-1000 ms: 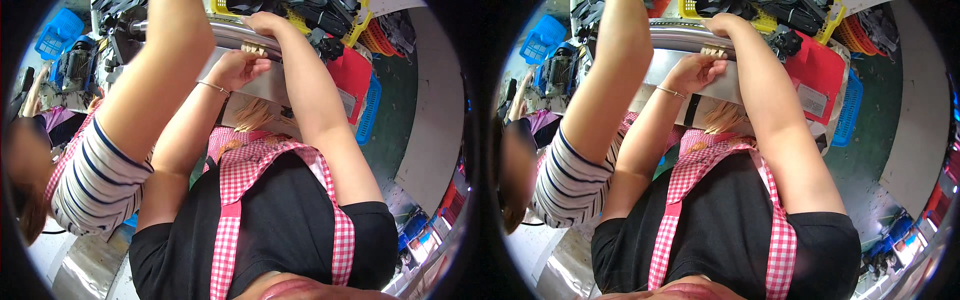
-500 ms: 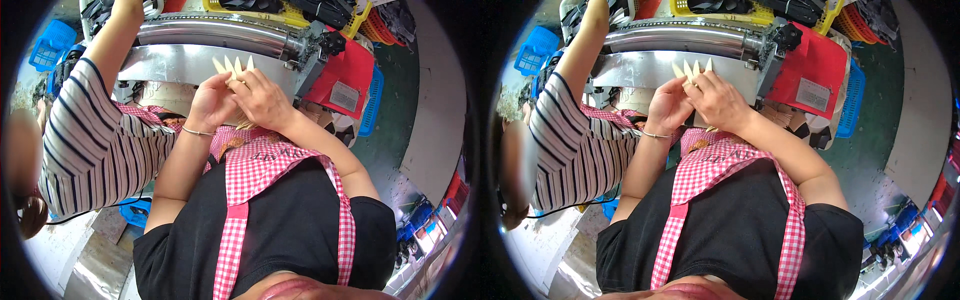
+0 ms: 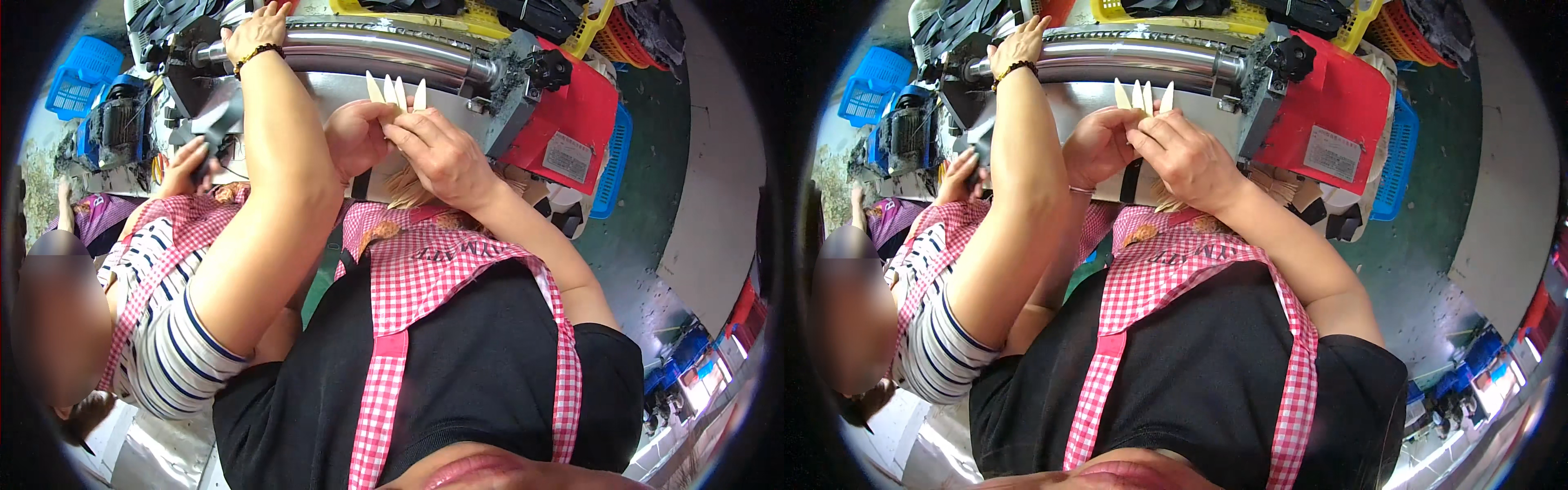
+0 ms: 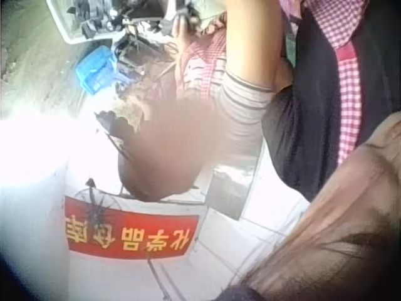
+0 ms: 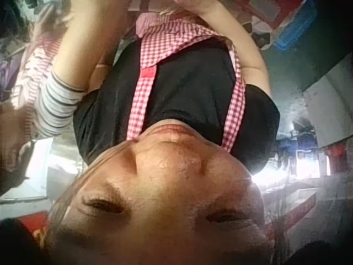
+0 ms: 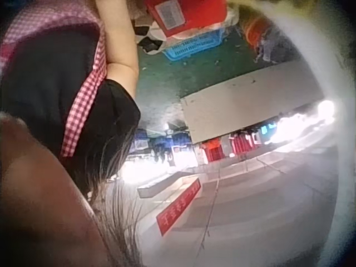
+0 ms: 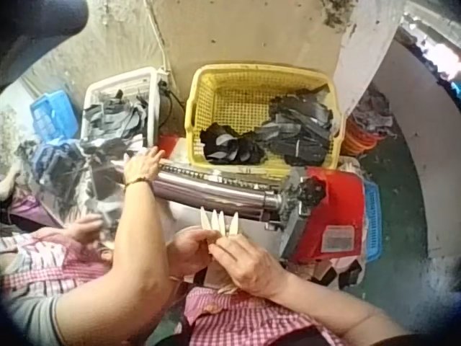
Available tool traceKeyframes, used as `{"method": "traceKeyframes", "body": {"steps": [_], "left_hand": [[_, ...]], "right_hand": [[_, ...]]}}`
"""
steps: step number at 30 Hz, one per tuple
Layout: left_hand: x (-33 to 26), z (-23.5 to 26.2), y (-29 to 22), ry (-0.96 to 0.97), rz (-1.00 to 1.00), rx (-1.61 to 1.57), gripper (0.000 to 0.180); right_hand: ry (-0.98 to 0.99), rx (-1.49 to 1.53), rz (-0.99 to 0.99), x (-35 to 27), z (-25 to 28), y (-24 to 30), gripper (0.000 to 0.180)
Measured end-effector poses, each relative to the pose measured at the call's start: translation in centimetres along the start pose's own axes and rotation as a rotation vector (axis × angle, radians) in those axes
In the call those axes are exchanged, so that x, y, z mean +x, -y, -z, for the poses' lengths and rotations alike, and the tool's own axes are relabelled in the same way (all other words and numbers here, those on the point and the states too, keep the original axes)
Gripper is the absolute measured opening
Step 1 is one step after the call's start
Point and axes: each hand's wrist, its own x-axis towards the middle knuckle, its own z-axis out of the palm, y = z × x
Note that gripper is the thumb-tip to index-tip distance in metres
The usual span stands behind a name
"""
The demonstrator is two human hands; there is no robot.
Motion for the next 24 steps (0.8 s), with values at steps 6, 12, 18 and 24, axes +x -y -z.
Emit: {"method": "traceKeyframes", "body": {"steps": [6, 12, 18, 24], "left_hand": [[4.0, 3.5, -2.7, 0.293, 0.134, -0.101, 0.025], [4.4, 6.7, -2.2, 0.373, -0.118, -0.111, 0.029], [-5.8, 1.2, 3.1, -0.136, -0.176, 0.519, 0.034], [-1.8, 4.5, 12.7, -0.289, -0.215, 1.490, 0.025]], "right_hand": [[-0.015, -0.091, -0.031, 1.9, -0.6, -1.2, 0.031], [-0.131, -0.027, 0.015, 2.9, -0.9, -2.2, 0.031], [-0.193, 0.293, -0.336, -4.5, 7.1, 0.6, 0.013], [0.214, 0.323, -0.453, -15.6, 6.1, -1.4, 0.017]]}}
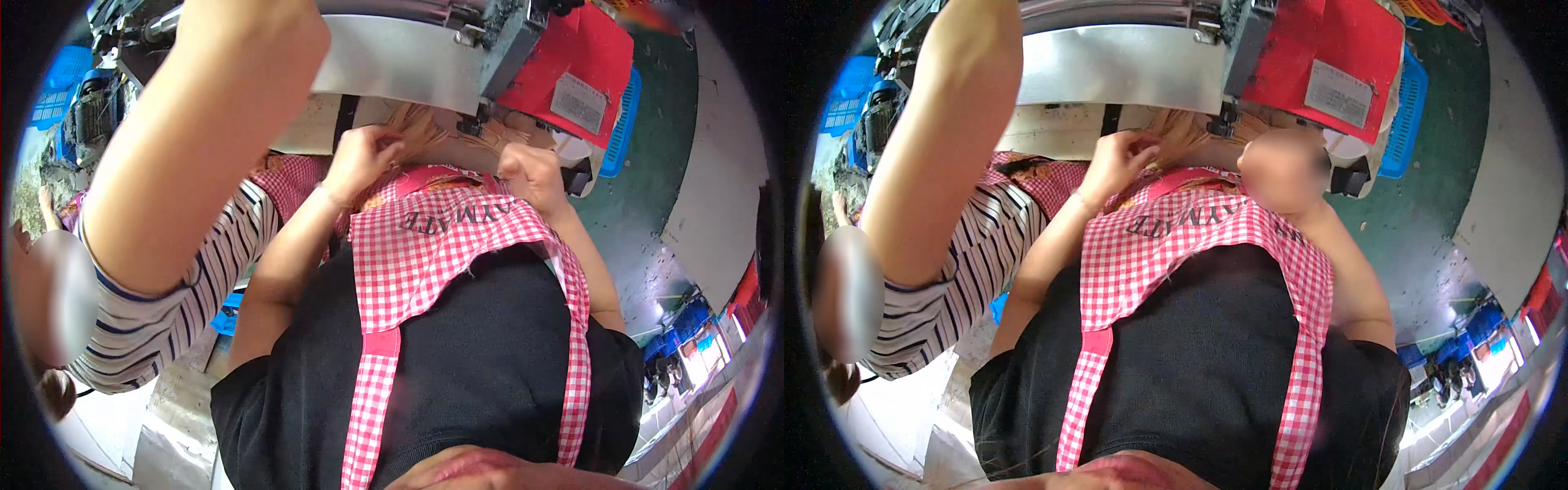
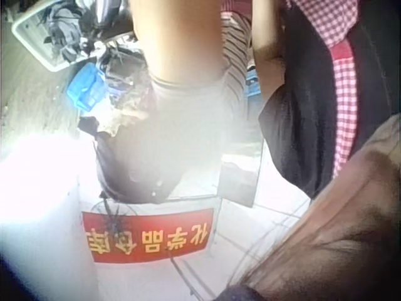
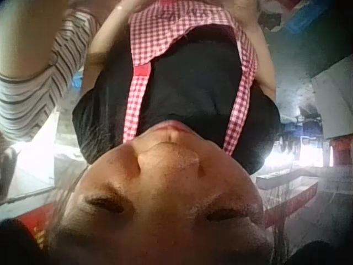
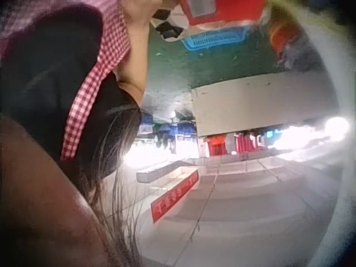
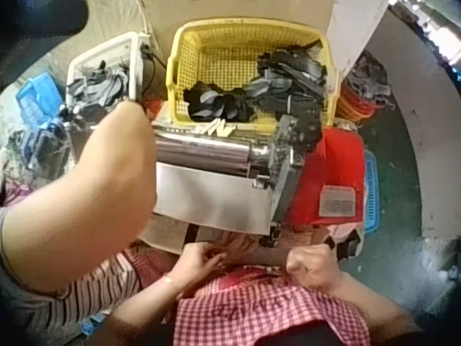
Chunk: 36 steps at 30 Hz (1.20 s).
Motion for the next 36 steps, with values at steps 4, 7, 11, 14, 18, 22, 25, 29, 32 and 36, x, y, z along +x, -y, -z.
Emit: {"method": "traceKeyframes", "body": {"steps": [4, 7, 11, 14, 18, 22, 25, 29, 32, 36], "left_hand": [[2.9, -6.5, 5.3, -0.366, -0.291, 0.330, 0.040], [3.0, -6.6, 5.7, -0.326, -0.222, 0.261, 0.037], [2.3, -6.2, 6.7, -0.278, -0.126, 0.032, 0.030], [0.8, -4.4, 4.9, -0.271, -0.032, 0.021, 0.031], [0.0, -3.1, 5.3, -0.179, 0.016, -0.147, 0.031], [0.1, -3.5, 6.1, -0.159, 0.016, -0.311, 0.026], [-0.6, -2.7, 4.4, -0.191, -0.008, -0.313, 0.021], [-2.6, -0.6, 0.5, -0.059, -0.101, -0.656, 0.021], [-4.2, 2.0, -3.4, 0.126, -0.062, -0.812, 0.022], [-4.5, 4.0, -6.3, -0.169, -0.253, -0.271, 0.023]], "right_hand": [[-0.047, -0.018, -0.047, -0.6, -1.3, 1.0, 0.023], [-0.090, -0.017, -0.056, -1.2, -1.4, 1.8, 0.025], [-0.092, 0.050, -0.084, -1.5, -1.3, 2.1, 0.021], [-0.108, 0.162, -0.140, -0.9, -2.0, 2.1, 0.015], [-0.013, 0.062, -0.077, 2.0, -3.8, 1.9, 0.015], [0.106, -0.028, -0.002, 3.9, -5.6, 1.2, 0.023], [0.178, -0.157, -0.007, 4.8, -5.9, 1.8, 0.032], [-0.034, 0.050, -0.048, 6.5, -6.0, 3.8, 0.030], [-0.010, 0.350, 0.044, 8.5, -5.8, 4.9, 0.024], [-0.025, 0.319, -0.064, 11.1, -3.7, 6.9, 0.013]]}}
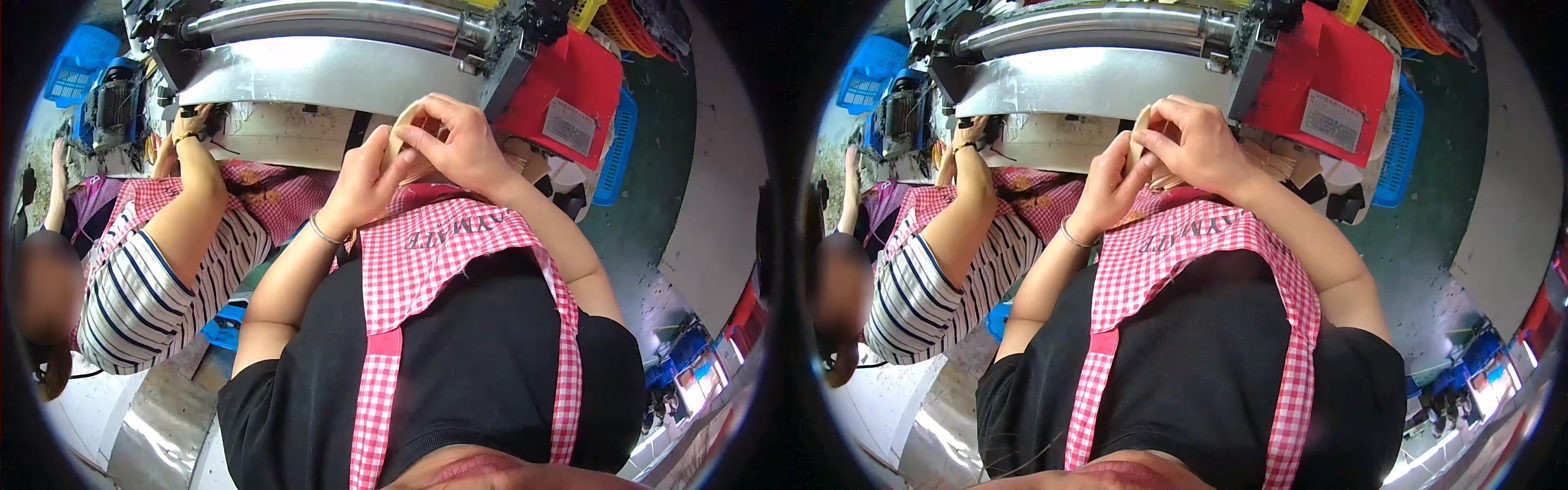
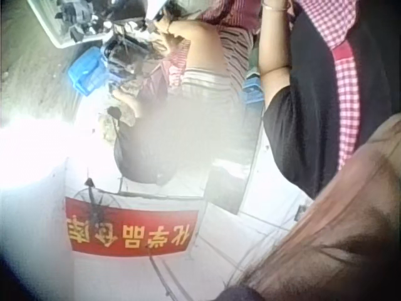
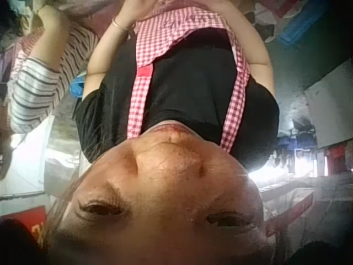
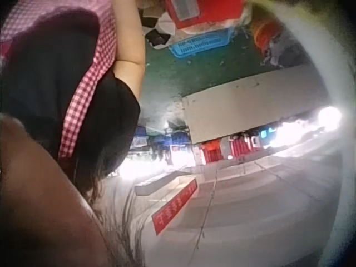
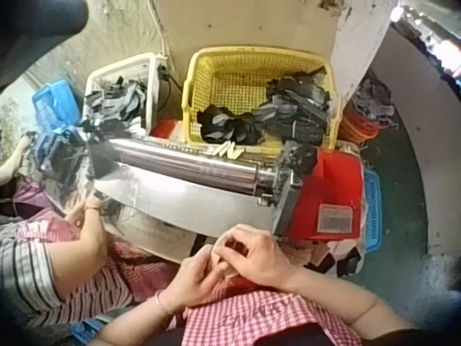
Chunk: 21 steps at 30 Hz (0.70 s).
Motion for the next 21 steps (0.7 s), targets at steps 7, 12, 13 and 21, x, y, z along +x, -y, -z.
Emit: {"method": "traceKeyframes", "body": {"steps": [7, 12, 13, 21], "left_hand": [[1.8, 1.6, -0.6, 0.125, 0.242, -0.904, 0.034], [2.9, 2.1, 0.2, -0.108, 0.077, -0.483, 0.032], [3.1, 2.8, 0.4, -0.084, 0.088, -0.485, 0.032], [6.3, 4.4, 0.6, 0.158, 0.558, -1.190, 0.032]], "right_hand": [[0.070, 0.414, -0.130, 3.3, 0.8, 0.2, 0.015], [0.116, 0.266, -0.176, 5.1, 1.1, 0.7, 0.013], [0.108, 0.191, -0.137, 5.4, 1.3, 1.0, 0.015], [-0.305, -0.632, 0.553, 13.1, 2.9, 0.2, 0.025]]}}
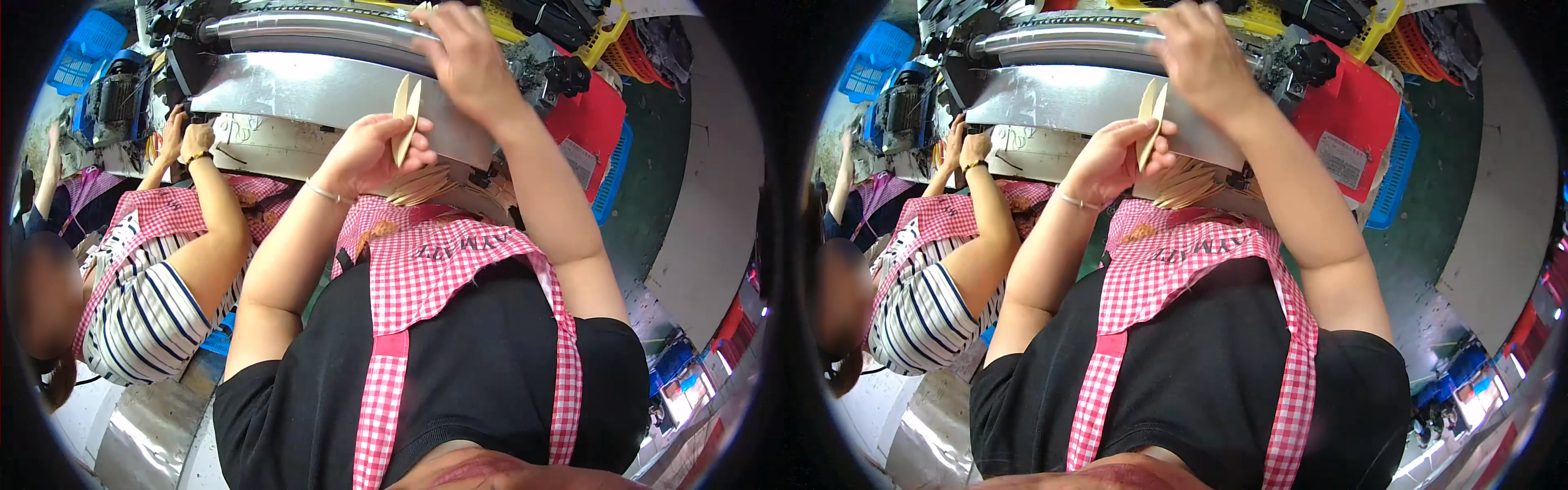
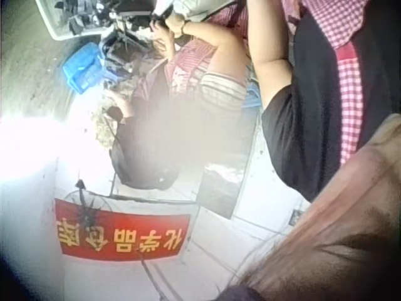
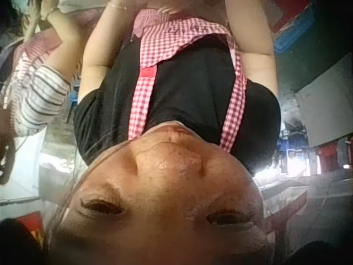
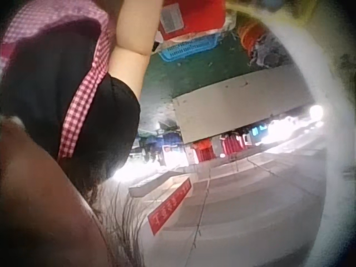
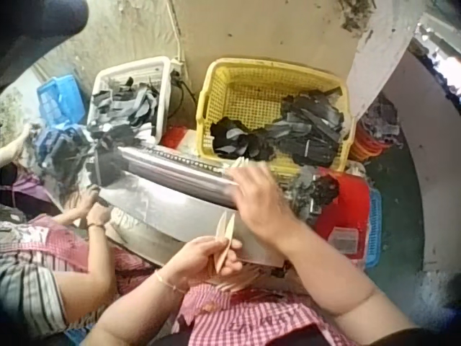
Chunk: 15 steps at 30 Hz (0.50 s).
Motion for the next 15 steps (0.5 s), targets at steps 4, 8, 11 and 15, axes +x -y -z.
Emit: {"method": "traceKeyframes", "body": {"steps": [4, 8, 11, 15], "left_hand": [[2.3, -0.7, -3.1, -0.071, 0.062, -0.057, 0.031], [5.3, 0.3, -4.5, 0.103, 0.068, -0.114, 0.030], [5.8, 1.7, -4.0, 0.180, 0.063, 0.015, 0.036], [3.5, -1.2, -5.0, 0.198, -0.019, -0.099, 0.049]], "right_hand": [[0.612, -0.113, -0.272, 4.6, -0.3, -1.8, 0.037], [0.783, -0.032, -0.360, 5.8, -3.1, -6.6, 0.027], [0.648, 0.073, -0.411, 5.9, -2.6, -7.3, 0.026], [0.233, 0.001, -0.225, 3.1, 1.0, -1.2, 0.021]]}}
